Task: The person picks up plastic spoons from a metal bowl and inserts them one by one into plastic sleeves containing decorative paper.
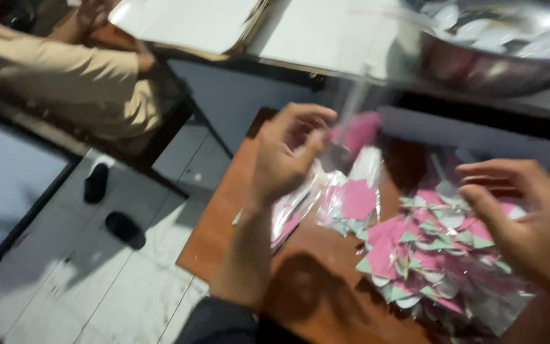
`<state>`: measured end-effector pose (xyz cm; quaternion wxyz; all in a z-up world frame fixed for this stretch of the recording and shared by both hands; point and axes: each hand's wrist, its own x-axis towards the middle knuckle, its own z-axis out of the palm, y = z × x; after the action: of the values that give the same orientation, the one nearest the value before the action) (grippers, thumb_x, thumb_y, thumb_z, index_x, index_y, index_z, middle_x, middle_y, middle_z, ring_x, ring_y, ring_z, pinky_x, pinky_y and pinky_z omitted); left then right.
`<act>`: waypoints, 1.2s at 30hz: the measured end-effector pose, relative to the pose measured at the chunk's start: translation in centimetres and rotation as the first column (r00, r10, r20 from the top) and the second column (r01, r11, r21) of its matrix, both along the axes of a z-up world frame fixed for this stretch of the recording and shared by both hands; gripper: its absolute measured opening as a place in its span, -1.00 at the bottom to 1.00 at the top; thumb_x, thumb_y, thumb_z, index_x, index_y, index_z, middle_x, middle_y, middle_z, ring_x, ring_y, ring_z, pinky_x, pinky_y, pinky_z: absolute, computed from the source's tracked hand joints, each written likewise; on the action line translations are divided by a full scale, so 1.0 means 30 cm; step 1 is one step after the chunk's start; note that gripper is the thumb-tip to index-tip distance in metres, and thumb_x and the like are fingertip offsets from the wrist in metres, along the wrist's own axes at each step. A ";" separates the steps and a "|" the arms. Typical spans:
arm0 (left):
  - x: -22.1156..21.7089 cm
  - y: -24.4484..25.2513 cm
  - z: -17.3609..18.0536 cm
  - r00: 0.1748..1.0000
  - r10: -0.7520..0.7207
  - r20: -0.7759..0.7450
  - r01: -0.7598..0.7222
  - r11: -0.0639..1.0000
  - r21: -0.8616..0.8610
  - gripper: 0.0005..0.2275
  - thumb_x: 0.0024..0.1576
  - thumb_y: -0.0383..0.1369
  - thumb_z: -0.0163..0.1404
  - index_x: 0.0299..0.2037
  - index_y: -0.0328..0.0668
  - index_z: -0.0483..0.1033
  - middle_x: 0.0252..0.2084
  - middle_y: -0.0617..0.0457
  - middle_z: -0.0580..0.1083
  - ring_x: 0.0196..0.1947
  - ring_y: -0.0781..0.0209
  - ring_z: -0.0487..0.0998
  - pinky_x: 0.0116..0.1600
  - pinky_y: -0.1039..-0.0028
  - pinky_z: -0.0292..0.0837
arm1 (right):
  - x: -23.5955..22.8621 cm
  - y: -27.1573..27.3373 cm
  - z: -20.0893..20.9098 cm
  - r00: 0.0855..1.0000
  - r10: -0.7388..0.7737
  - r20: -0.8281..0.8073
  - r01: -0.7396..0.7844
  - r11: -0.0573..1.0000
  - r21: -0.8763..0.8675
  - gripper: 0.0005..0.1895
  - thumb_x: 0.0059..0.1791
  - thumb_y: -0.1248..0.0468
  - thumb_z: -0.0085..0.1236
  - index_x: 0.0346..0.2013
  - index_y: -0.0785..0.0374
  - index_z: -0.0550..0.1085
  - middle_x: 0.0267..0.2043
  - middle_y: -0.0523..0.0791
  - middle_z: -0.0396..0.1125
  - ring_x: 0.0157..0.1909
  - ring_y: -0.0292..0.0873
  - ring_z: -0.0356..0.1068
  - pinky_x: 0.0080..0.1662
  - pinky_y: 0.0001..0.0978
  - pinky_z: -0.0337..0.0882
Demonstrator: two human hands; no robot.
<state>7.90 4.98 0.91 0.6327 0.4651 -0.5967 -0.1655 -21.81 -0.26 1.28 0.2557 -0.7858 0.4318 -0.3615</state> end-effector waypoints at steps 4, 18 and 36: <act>0.183 0.076 -0.075 0.997 0.034 0.073 -0.046 0.986 0.162 -0.84 0.23 -0.49 -0.11 -0.03 -0.29 0.45 -0.11 -0.10 0.50 -0.17 0.12 0.59 -0.04 0.44 0.64 | -0.052 -0.022 -0.050 0.996 0.087 0.034 -0.086 0.996 -0.037 -0.72 0.13 0.42 0.16 0.11 0.53 0.46 0.07 0.16 0.42 0.01 0.04 0.46 0.09 -0.18 0.44; 0.284 0.116 -0.338 0.855 -0.056 0.515 -0.397 0.569 0.721 -0.60 0.26 -0.19 -0.28 0.14 -0.21 0.49 0.15 -0.08 0.48 0.18 0.05 0.46 0.21 0.24 0.29 | -0.073 -0.015 0.015 0.973 0.028 -0.230 -0.058 0.990 -0.125 -0.70 0.04 0.20 0.24 0.01 0.26 0.57 -0.07 -0.09 0.55 -0.03 -0.16 0.55 0.02 -0.31 0.43; -0.122 -0.099 -0.368 0.676 -0.365 0.640 -0.394 0.555 0.733 -0.61 0.11 0.08 0.00 -0.19 -0.09 0.49 -0.09 -0.13 0.47 -0.16 -0.08 0.47 -0.10 0.18 0.38 | -0.089 -0.006 0.037 0.974 0.056 -0.221 -0.080 0.992 -0.102 -0.70 0.02 0.23 0.26 0.00 0.31 0.55 -0.09 -0.03 0.54 -0.06 -0.14 0.55 -0.04 -0.30 0.49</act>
<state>4.22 2.01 -10.13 0.0386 0.7352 -0.6405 -0.2183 -24.48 -0.44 2.37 0.1753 -0.8478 0.4095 -0.2877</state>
